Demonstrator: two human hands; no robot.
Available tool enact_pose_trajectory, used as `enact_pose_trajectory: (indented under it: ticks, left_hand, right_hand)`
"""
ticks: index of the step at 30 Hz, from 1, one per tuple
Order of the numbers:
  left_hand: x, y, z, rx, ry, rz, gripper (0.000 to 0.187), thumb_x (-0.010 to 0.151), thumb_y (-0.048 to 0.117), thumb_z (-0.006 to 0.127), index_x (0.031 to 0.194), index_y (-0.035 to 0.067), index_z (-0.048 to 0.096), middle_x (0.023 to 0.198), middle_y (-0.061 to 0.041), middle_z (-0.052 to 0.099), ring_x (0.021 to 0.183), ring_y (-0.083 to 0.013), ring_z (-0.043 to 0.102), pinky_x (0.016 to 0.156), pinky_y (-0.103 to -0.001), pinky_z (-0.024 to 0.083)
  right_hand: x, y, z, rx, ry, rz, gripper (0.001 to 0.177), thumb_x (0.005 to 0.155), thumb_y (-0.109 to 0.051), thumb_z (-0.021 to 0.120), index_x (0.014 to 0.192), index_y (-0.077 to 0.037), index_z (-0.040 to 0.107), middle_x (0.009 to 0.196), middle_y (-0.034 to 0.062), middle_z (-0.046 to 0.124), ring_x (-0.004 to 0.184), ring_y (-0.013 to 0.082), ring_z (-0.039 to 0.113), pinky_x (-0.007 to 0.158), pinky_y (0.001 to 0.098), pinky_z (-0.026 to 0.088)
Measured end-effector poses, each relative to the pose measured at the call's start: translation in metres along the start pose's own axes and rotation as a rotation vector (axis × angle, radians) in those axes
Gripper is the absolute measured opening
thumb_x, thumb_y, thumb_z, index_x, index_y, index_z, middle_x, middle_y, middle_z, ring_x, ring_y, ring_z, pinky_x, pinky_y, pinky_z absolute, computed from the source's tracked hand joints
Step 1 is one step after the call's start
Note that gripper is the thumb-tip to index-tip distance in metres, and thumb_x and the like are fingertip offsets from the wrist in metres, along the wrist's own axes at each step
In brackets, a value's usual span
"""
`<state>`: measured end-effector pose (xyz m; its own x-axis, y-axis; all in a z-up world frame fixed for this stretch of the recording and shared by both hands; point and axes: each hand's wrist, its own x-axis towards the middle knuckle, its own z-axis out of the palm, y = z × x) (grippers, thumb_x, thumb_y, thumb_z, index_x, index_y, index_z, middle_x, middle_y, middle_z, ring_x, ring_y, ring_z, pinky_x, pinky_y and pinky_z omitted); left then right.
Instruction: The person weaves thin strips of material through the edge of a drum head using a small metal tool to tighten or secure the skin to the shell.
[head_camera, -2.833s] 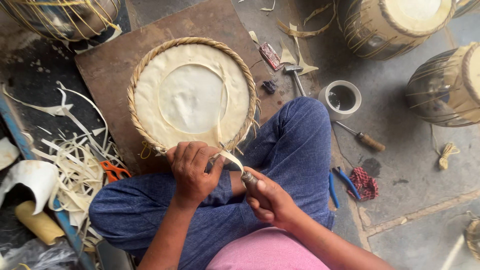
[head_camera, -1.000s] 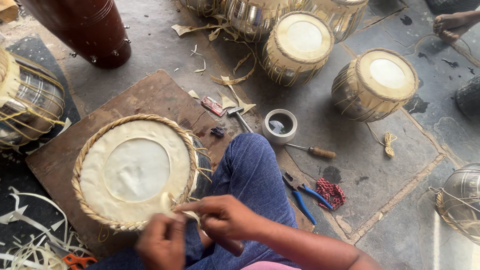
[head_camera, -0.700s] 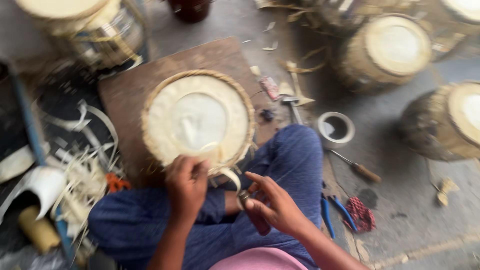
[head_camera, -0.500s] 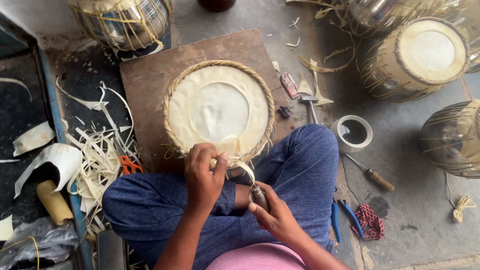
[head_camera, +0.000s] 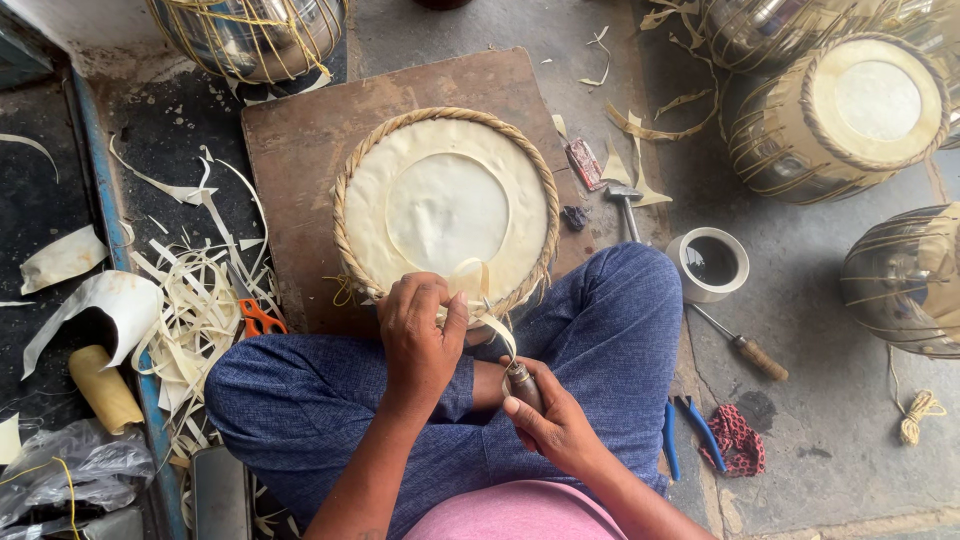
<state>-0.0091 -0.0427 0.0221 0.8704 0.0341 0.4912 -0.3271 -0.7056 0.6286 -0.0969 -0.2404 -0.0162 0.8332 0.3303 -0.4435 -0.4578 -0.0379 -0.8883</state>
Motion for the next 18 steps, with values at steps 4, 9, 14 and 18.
enact_pose_trajectory:
  ticks: [4,9,14,18]
  left_hand:
    - [-0.001,-0.001,0.001,0.006,0.01,0.021,0.017,0.09,0.012,0.073,0.088,0.007,0.058,0.1,-0.008,0.065,0.099,-0.027,0.064,0.09,-0.045,0.045]
    - [-0.002,-0.002,0.005,0.015,0.026,0.017,0.017,0.091,0.014,0.073,0.088,0.007,0.058,0.1,-0.007,0.066,0.099,-0.0265,0.064,0.091,-0.044,0.044]
    - [-0.006,0.002,0.012,0.064,0.021,0.037,0.014,0.093,0.019,0.072,0.093,0.007,0.064,0.102,-0.005,0.066,0.098,-0.0233,0.063,0.096,-0.043,0.038]
    - [-0.008,0.006,0.017,0.098,0.022,0.057,0.015,0.093,0.022,0.072,0.089,0.01,0.065,0.106,-0.003,0.067,0.103,-0.0229,0.061,0.099,-0.045,0.034]
  right_hand:
    - [0.0,-0.001,0.0,0.001,-0.005,-0.005,0.06,0.096,-0.034,0.065,0.148,-0.013,0.044,0.07,-0.0001,0.055,0.05,0.0063,0.052,0.042,0.0217,0.041]
    - [0.001,0.0,0.0,-0.013,-0.001,0.001,0.06,0.096,-0.035,0.064,0.148,-0.013,0.044,0.068,-0.0002,0.055,0.05,0.0061,0.053,0.042,0.0214,0.041]
    - [0.002,0.001,0.0,-0.027,0.004,-0.011,0.063,0.094,-0.04,0.064,0.147,-0.013,0.044,0.065,0.0007,0.058,0.047,0.0068,0.055,0.04,0.0219,0.042]
    - [0.002,0.002,-0.002,-0.003,-0.026,-0.011,0.066,0.094,-0.043,0.065,0.147,-0.01,0.047,0.069,0.0004,0.057,0.05,0.0071,0.056,0.041,0.0218,0.043]
